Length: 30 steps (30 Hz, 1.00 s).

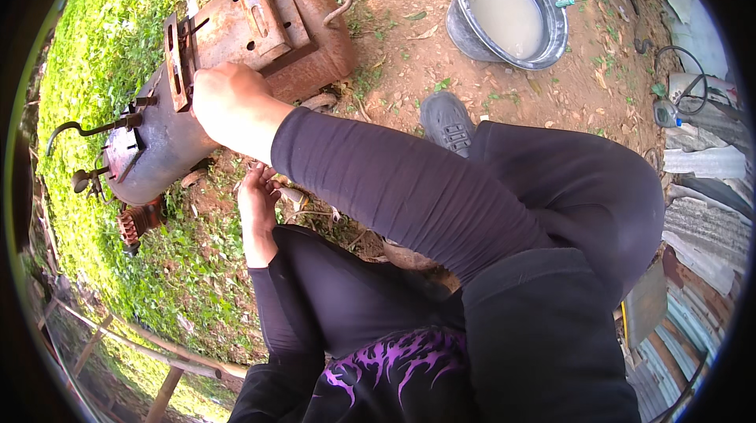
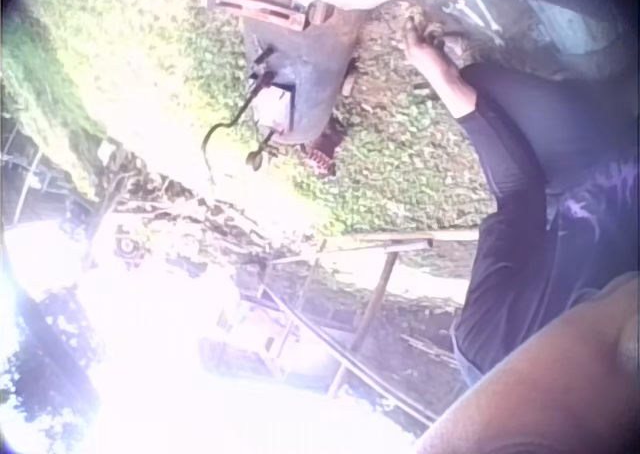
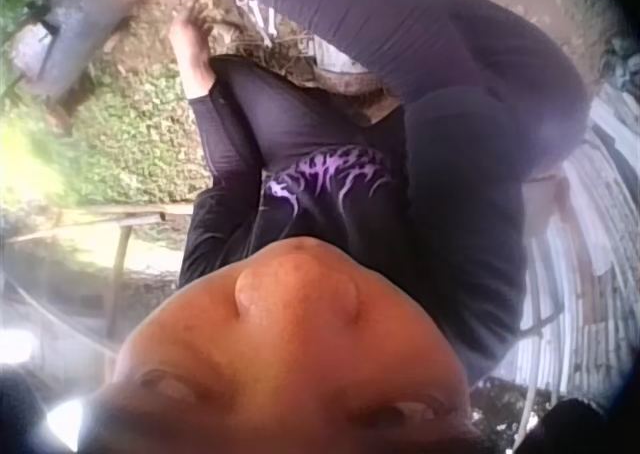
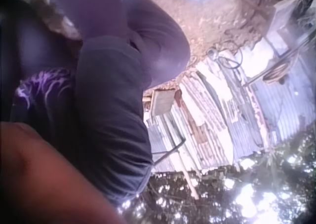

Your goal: The person uses a screwdriver and wrenches to disassemble an electric motor from a larger tank, then cleans the mounting surface on the tank with a wrench.

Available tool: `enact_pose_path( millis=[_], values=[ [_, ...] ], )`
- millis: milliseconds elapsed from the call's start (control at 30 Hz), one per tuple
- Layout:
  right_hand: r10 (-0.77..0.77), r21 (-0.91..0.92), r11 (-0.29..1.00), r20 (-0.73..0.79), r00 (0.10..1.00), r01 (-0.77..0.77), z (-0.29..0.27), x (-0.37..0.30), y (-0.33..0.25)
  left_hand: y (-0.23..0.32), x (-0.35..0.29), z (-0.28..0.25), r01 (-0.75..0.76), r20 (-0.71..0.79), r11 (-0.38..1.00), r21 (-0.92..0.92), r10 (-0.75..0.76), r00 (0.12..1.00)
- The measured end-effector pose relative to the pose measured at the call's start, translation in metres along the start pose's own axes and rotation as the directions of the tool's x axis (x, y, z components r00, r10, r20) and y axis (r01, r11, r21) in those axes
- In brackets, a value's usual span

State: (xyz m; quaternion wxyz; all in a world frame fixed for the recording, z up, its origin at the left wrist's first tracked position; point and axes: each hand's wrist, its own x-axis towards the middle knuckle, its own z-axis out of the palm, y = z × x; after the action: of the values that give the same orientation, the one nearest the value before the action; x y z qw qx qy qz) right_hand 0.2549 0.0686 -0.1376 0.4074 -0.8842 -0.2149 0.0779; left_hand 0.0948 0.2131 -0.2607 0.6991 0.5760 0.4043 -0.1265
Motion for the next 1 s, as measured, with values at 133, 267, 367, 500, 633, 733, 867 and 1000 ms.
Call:
enact_pose_path(
  millis=[133, 267, 367, 500, 633, 733, 867, 1000],
  values=[
    [0.101, 0.211, 0.974, -0.076, 0.992, -0.083, 0.012, -0.011, -0.002, 0.000, -0.005, 0.002, 0.014, 0.000, 0.999, 0.033, -0.014, 1.000],
    [0.264, 0.215, 0.943, -0.007, 0.965, -0.256, 0.004, -0.023, -0.028, 0.000, -0.009, -0.001, 0.004, -0.003, 1.000, 0.004, -0.004, 1.000],
    [0.163, 0.048, 0.986, -0.124, 0.979, -0.158, 0.005, -0.019, -0.020, -0.001, -0.009, -0.009, 0.015, 0.027, 0.999, 0.033, -0.016, 1.000],
    [0.000, -0.229, 0.973, -0.181, 0.984, -0.043, 0.001, -0.003, -0.006, -0.003, -0.007, -0.015, 0.026, 0.011, 0.998, 0.053, -0.027, 1.000],
    [-0.034, 0.004, 0.999, -0.199, 0.979, 0.035, -0.009, 0.018, 0.011, 0.006, -0.014, -0.009, 0.014, -0.003, 0.999, 0.049, -0.014, 1.000],
    [-0.029, -0.004, 1.000, -0.150, 0.988, 0.029, -0.020, 0.010, -0.006, 0.004, -0.011, -0.020, -0.018, -0.078, 1.000, -0.006, 0.017, 0.997],
    [-0.047, -0.053, 0.997, 0.063, 0.997, 0.050, -0.017, -0.058, -0.018, -0.003, -0.005, -0.051, -0.117, -0.256, 0.955, -0.272, 0.045, 0.966],
    [0.502, -0.450, 0.850, 0.530, 0.684, -0.275, 0.062, -0.084, 0.079, 0.002, -0.012, -0.057, -0.189, -0.309, 0.873, -0.449, 0.047, 0.950]
  ],
)
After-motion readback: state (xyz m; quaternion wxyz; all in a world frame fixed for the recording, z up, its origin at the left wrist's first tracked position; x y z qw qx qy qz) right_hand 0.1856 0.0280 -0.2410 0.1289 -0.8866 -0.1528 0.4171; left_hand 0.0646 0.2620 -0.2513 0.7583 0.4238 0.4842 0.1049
